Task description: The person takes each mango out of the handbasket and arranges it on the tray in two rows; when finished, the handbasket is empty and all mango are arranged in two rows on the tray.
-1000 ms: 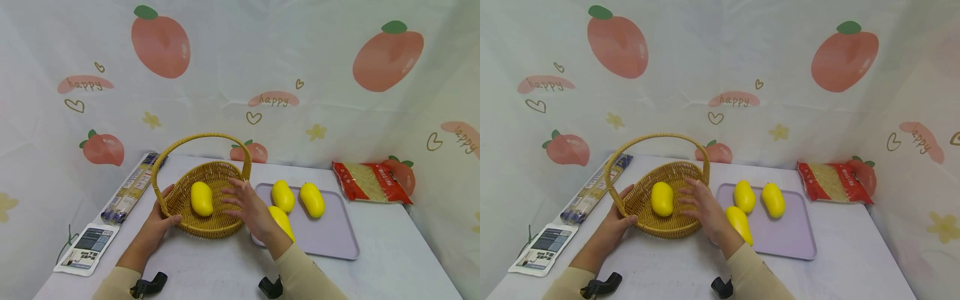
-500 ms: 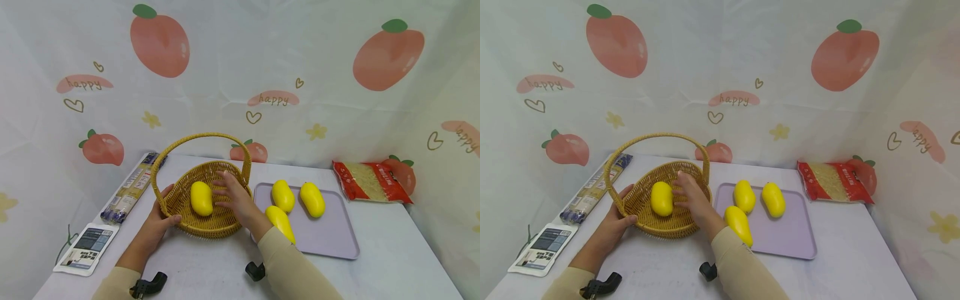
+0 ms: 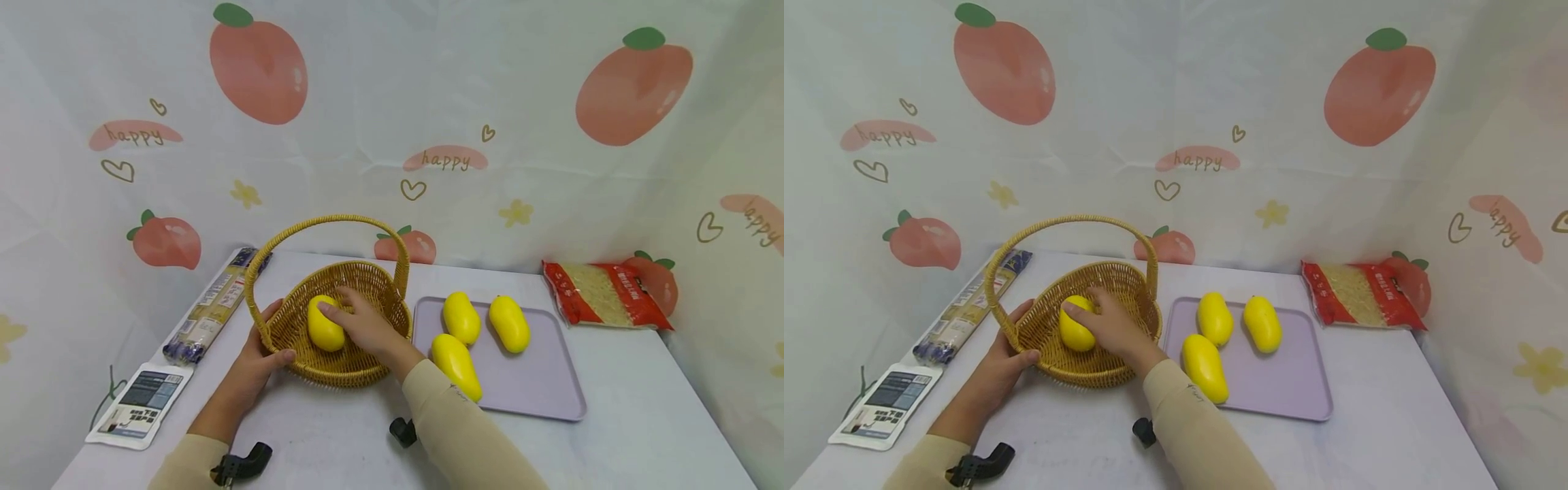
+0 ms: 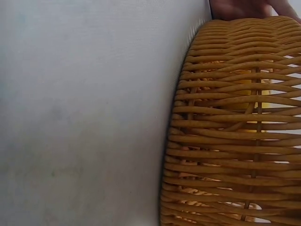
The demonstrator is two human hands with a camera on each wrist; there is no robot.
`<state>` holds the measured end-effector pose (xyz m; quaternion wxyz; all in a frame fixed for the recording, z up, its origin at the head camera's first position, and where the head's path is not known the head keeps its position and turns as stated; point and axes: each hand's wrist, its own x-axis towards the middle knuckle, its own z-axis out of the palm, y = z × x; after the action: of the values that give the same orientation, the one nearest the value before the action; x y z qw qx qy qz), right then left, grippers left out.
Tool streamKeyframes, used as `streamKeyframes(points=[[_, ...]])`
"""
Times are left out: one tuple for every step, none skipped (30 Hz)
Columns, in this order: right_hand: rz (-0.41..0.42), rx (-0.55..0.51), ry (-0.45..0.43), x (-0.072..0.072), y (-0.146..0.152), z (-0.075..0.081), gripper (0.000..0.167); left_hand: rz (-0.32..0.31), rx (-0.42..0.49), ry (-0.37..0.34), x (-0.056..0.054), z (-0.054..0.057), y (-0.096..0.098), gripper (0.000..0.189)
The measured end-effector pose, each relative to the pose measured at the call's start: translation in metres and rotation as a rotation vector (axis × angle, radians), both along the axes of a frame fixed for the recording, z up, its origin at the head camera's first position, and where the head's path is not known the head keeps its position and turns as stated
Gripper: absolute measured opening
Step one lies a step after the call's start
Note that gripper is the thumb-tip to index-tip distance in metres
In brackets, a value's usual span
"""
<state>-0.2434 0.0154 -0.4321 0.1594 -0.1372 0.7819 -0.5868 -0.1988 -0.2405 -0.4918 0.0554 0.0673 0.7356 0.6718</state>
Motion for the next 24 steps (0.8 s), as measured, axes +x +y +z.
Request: streamKeyframes(points=[[0.003, 0.014, 0.001, 0.000, -0.001, 0.000, 0.086, -0.001, 0.003, 0.000, 0.000, 0.000, 0.000, 0.099], [0.006, 0.025, -0.002, -0.001, -0.002, 0.000, 0.087, -0.002, 0.005, -0.001, -0.001, 0.000, 0.000, 0.099], [0.010, 0.040, -0.002, -0.001, -0.003, -0.001, 0.088, -0.001, 0.006, -0.003, -0.001, 0.000, -0.001, 0.099], [0.018, 0.054, 0.003, -0.002, -0.005, -0.002, 0.087, 0.000, 0.005, -0.002, -0.001, 0.000, -0.001, 0.099], [0.026, 0.070, 0.005, -0.003, -0.006, -0.002, 0.087, 0.001, 0.006, -0.002, -0.001, -0.001, -0.001, 0.098], [0.039, 0.093, 0.013, -0.003, -0.008, -0.003, 0.086, 0.000, 0.011, -0.003, -0.001, -0.001, -0.001, 0.098], [0.053, 0.118, 0.022, -0.004, -0.009, -0.004, 0.085, -0.002, 0.012, -0.005, -0.002, -0.002, -0.001, 0.098], [0.067, 0.140, 0.033, -0.005, -0.010, -0.005, 0.083, -0.005, 0.012, -0.004, -0.002, -0.003, -0.001, 0.098], [0.083, 0.159, 0.044, -0.005, -0.010, -0.006, 0.080, -0.008, 0.012, -0.002, -0.002, -0.004, -0.001, 0.098], [0.097, 0.177, 0.054, -0.005, -0.011, -0.006, 0.078, -0.010, 0.009, 0.001, -0.002, -0.005, -0.001, 0.098], [0.109, 0.193, 0.057, -0.005, -0.011, -0.006, 0.076, -0.011, 0.007, 0.003, -0.003, -0.005, -0.001, 0.097], [0.119, 0.210, 0.067, -0.005, -0.011, -0.007, 0.073, -0.013, 0.006, 0.003, -0.003, -0.005, -0.001, 0.097], [0.132, 0.220, 0.069, -0.006, -0.011, -0.007, 0.072, -0.011, -0.001, 0.006, -0.003, -0.005, -0.001, 0.096], [0.147, 0.228, 0.070, -0.006, -0.011, -0.007, 0.070, -0.011, -0.006, 0.010, -0.004, -0.005, -0.001, 0.096], [0.162, 0.240, 0.067, -0.006, -0.011, -0.007, 0.068, -0.010, -0.004, 0.012, -0.004, -0.004, -0.001, 0.096], [0.178, 0.246, 0.057, -0.005, -0.011, -0.007, 0.066, -0.011, -0.005, 0.012, -0.004, -0.003, -0.001, 0.095], [0.195, 0.250, 0.047, -0.005, -0.010, -0.007, 0.064, -0.014, -0.002, 0.012, -0.004, -0.003, -0.001, 0.095], [0.210, 0.254, 0.034, -0.005, -0.010, -0.007, 0.063, -0.017, 0.000, 0.009, -0.003, -0.002, -0.001, 0.095], [0.225, 0.256, 0.019, -0.004, -0.010, -0.007, 0.061, -0.018, 0.003, 0.009, -0.003, -0.002, -0.001, 0.095], [0.235, 0.256, 0.008, -0.004, -0.009, -0.007, 0.060, -0.020, 0.004, 0.006, -0.003, -0.001, -0.001, 0.095], [0.245, 0.252, -0.003, -0.003, -0.009, -0.008, 0.059, -0.019, 0.006, 0.003, -0.003, -0.001, -0.001, 0.094], [0.253, 0.243, -0.011, -0.003, -0.009, -0.008, 0.060, -0.018, 0.001, -0.002, -0.002, -0.001, -0.001, 0.094], [0.260, 0.240, -0.011, -0.002, -0.009, -0.008, 0.061, -0.015, -0.001, -0.005, -0.002, -0.002, -0.001, 0.094], [0.266, 0.236, -0.012, -0.002, -0.009, -0.008, 0.061, -0.012, -0.004, -0.010, -0.002, -0.002, -0.001, 0.094]])
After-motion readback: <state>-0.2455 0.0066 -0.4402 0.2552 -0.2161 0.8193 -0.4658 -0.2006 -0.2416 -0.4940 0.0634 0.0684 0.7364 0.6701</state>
